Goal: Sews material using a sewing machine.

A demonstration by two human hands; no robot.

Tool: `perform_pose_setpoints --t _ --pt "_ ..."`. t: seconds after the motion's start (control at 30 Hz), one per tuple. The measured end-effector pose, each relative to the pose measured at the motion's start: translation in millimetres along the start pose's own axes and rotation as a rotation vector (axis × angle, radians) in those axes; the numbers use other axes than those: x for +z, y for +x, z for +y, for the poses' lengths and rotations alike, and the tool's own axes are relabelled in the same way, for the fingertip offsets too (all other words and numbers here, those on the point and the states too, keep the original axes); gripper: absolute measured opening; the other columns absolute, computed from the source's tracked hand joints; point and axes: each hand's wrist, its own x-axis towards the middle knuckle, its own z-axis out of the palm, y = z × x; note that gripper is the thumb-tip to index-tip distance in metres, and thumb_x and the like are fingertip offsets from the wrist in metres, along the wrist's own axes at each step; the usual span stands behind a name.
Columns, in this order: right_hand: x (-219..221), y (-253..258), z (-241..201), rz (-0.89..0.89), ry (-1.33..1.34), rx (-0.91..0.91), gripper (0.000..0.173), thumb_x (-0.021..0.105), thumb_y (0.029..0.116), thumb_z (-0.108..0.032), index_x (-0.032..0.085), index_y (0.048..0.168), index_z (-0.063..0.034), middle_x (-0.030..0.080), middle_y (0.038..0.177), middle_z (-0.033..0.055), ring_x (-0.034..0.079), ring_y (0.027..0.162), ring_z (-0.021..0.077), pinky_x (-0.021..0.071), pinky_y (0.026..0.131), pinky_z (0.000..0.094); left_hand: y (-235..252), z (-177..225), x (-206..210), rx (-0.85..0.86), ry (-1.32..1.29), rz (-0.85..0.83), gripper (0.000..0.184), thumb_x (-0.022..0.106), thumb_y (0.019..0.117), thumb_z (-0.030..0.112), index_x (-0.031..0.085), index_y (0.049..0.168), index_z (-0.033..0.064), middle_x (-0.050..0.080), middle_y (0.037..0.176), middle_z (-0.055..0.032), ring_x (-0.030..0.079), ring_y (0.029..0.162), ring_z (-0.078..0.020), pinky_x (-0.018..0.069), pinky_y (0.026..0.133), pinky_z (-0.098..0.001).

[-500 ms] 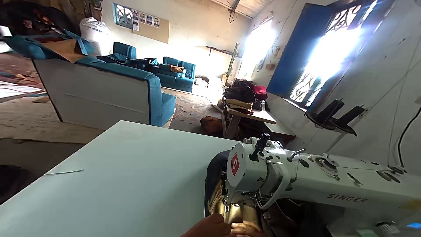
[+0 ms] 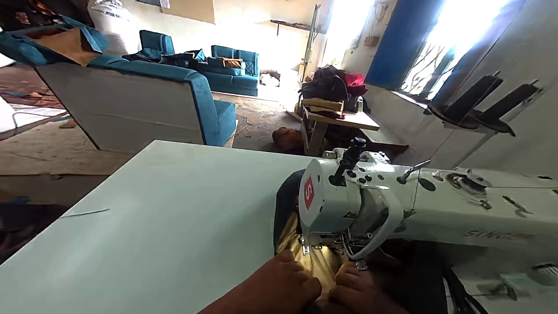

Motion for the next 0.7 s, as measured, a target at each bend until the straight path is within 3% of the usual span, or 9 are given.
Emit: perform_pose_setpoints --t 0.03,0.1,0.17,0.2,0.37,0.43,0.53,0.63,0.7 --pt "-1.1 0.2 0.6 -0.002 0.006 0.005 0.022 0.054 0.1034 -0.025 0.064 0.087 -0.0159 0.062 0.074 0.0023 0.063 0.076 0.0174 0.0532 0.080 0.0273 -0.5 1.7 0.7 -0.027 0.018 -0.014 0.033 0.074 0.0833 0.046 0.065 0.094 0.0159 0.065 0.072 -0.0013 0.065 0.069 -0.0229 0.0506 0.073 -0.0423" --pt "-3.6 1.9 3.3 -0.015 0.020 0.012 0.022 0.052 0.1036 -0.024 0.064 0.088 -0.0160 0.059 0.074 0.0025 0.061 0.076 0.0183 0.0518 0.080 0.0271 1.1 6.6 0.7 -0.100 0.081 -0.028 0.024 0.078 0.0815 0.031 0.067 0.097 0.0158 0.066 0.072 -0.0013 0.065 0.068 -0.0235 0.0520 0.073 -0.0430" --pt "-5.0 1.8 6.8 -0.021 0.045 0.018 0.024 0.049 0.1048 -0.025 0.065 0.089 -0.0156 0.060 0.076 0.0029 0.060 0.077 0.0184 0.0503 0.080 0.0270 5.6 11.4 6.2 -0.176 0.201 0.019 0.005 0.068 0.0865 0.012 0.066 0.090 0.0152 0.060 0.062 -0.0006 0.061 0.058 -0.0211 0.0508 0.064 -0.0383" --pt "-4.6 0.4 8.9 -0.015 0.062 0.023 0.025 0.049 0.1051 -0.025 0.066 0.090 -0.0151 0.062 0.076 0.0034 0.061 0.077 0.0184 0.0504 0.080 0.0272 7.9 13.4 9.9 -0.214 0.252 0.055 0.006 0.064 0.0876 0.009 0.066 0.086 0.0152 0.057 0.057 -0.0004 0.059 0.053 -0.0201 0.0497 0.060 -0.0367" --pt "-1.9 -4.3 21.8 -0.024 0.142 0.005 0.027 0.050 0.1059 -0.027 0.065 0.090 -0.0126 0.060 0.075 0.0054 0.061 0.076 0.0189 0.0514 0.078 0.0270 7.9 12.1 17.9 -0.269 0.304 0.132 0.017 0.055 0.0959 0.016 0.068 0.085 0.0169 0.056 0.056 0.0003 0.056 0.051 -0.0192 0.0465 0.060 -0.0361" --pt "-9.5 1.4 21.5 -0.145 0.194 0.023 0.024 0.054 0.1034 -0.027 0.069 0.092 -0.0116 0.066 0.078 0.0074 0.065 0.077 0.0217 0.0544 0.075 0.0322 3.6 9.7 17.4 -0.232 0.249 0.085 0.020 0.056 0.0969 0.020 0.072 0.085 0.0192 0.061 0.061 0.0001 0.060 0.056 -0.0199 0.0493 0.064 -0.0384" --pt "-20.3 14.7 26.7 -0.381 0.282 0.039 0.020 0.059 0.0997 -0.030 0.070 0.102 -0.0126 0.069 0.087 0.0099 0.069 0.080 0.0261 0.0563 0.070 0.0411 -2.7 3.4 18.4 -0.100 0.161 0.078 0.023 0.055 0.1000 0.022 0.074 0.087 0.0241 0.060 0.070 0.0027 0.059 0.071 -0.0175 0.0439 0.080 -0.0361" --pt "-23.9 23.8 31.6 -0.634 0.320 0.110 0.022 0.068 0.0947 -0.020 0.072 0.115 -0.0132 0.072 0.104 0.0127 0.071 0.093 0.0312 0.0576 0.081 0.0516 -2.0 5.8 12.4 -0.066 0.033 0.068 0.020 0.058 0.0989 0.015 0.075 0.093 0.0243 0.069 0.093 0.0015 0.063 0.097 -0.0183 0.0409 0.099 -0.0398" --pt "-19.5 26.5 31.7 -0.680 0.258 0.085 0.021 0.066 0.0966 -0.021 0.073 0.116 -0.0175 0.074 0.104 0.0096 0.072 0.092 0.0297 0.0578 0.079 0.0517 -2.4 4.5 13.9 -0.048 0.036 0.086 0.021 0.054 0.1024 0.016 0.072 0.096 0.0239 0.073 0.100 0.0029 0.065 0.107 -0.0150 0.0393 0.105 -0.0362"
